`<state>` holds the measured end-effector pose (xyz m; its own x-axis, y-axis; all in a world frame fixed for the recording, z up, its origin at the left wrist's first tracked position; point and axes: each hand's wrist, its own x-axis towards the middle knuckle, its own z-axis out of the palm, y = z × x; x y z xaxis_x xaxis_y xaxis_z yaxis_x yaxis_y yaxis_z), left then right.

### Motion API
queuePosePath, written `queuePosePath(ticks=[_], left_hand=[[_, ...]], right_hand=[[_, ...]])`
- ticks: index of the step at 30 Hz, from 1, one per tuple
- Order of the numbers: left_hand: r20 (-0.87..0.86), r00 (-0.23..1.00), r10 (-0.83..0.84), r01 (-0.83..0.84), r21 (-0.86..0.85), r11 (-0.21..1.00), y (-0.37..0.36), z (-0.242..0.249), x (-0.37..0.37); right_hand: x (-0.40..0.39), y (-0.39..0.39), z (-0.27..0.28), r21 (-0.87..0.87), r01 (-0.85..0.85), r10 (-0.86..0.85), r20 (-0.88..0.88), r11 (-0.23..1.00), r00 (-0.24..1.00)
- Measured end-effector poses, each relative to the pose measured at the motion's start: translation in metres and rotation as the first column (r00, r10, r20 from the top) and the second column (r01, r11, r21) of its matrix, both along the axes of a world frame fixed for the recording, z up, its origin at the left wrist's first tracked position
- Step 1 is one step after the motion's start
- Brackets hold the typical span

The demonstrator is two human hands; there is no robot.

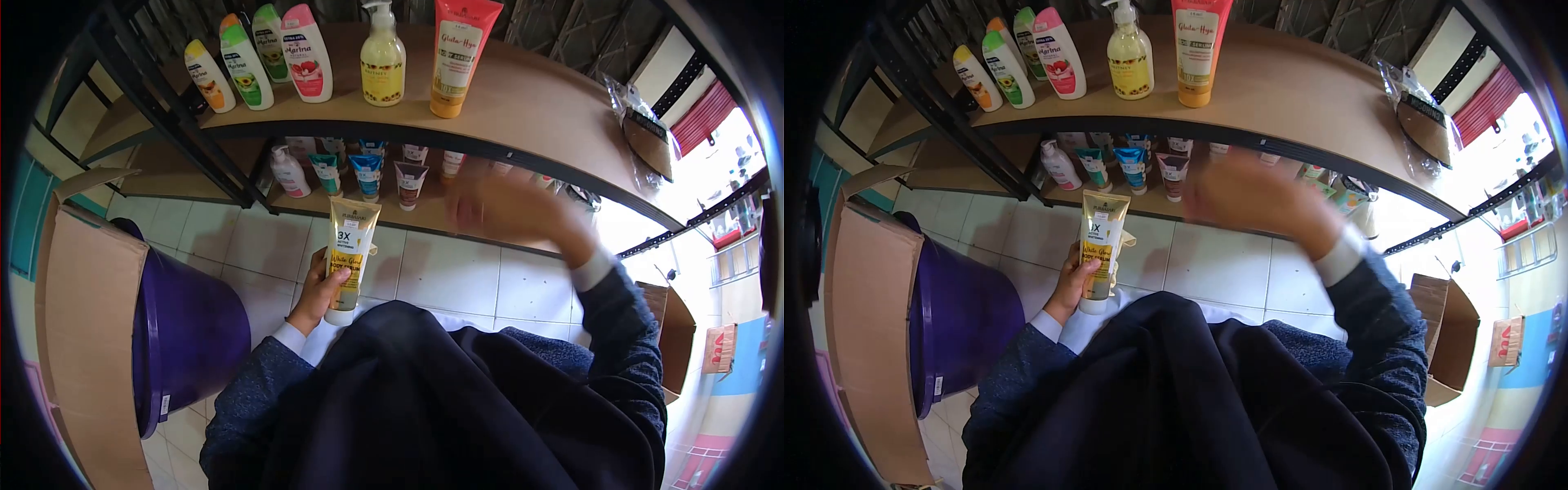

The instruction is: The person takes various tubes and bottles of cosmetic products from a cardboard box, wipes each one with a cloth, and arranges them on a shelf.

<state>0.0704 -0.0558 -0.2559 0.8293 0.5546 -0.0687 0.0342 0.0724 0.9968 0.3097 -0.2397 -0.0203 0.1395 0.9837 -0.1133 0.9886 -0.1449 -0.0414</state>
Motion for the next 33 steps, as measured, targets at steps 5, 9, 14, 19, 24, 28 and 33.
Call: queuePosePath(ticks=[5, 9, 14, 19, 24, 28, 33], left_hand=[[-0.051, 0.999, -0.015, 0.005, -0.189, 0.982, -0.002, 0.023, -0.001], [-0.022, 0.999, -0.042, 0.034, -0.279, 0.960, -0.002, 0.028, -0.001], [-0.092, 0.996, 0.010, -0.011, -0.013, 1.000, 0.007, 0.009, -0.008], [-0.034, 0.999, 0.003, -0.007, -0.120, 0.993, 0.003, 0.018, -0.003], [-0.033, 0.998, -0.052, 0.044, -0.203, 0.978, -0.002, 0.027, -0.001], [-0.073, 0.995, -0.065, 0.072, 0.101, 0.992, -0.006, 0.028, 0.007], [-0.085, 0.992, -0.089, 0.094, 0.056, 0.994, -0.012, 0.041, 0.012]], right_hand=[[0.092, 0.043, -0.178, -0.001, 0.438, -0.438, -0.051, 0.899, 0.898], [0.179, 0.086, -0.269, 0.561, 0.355, -0.459, 0.051, 0.748, 0.887], [0.183, 0.098, -0.268, 0.424, 0.456, -0.439, -0.143, 0.783, 0.887], [0.139, 0.054, -0.241, 0.290, 0.316, -0.269, -0.192, 0.903, 0.944], [0.071, -0.012, -0.173, 0.119, 0.366, -0.318, -0.301, 0.923, 0.899], [0.047, -0.070, -0.063, 0.283, 0.534, -0.224, -0.682, 0.797, 0.696], [0.096, -0.089, 0.036, 0.524, 0.695, 0.103, -0.828, 0.493, 0.551]])
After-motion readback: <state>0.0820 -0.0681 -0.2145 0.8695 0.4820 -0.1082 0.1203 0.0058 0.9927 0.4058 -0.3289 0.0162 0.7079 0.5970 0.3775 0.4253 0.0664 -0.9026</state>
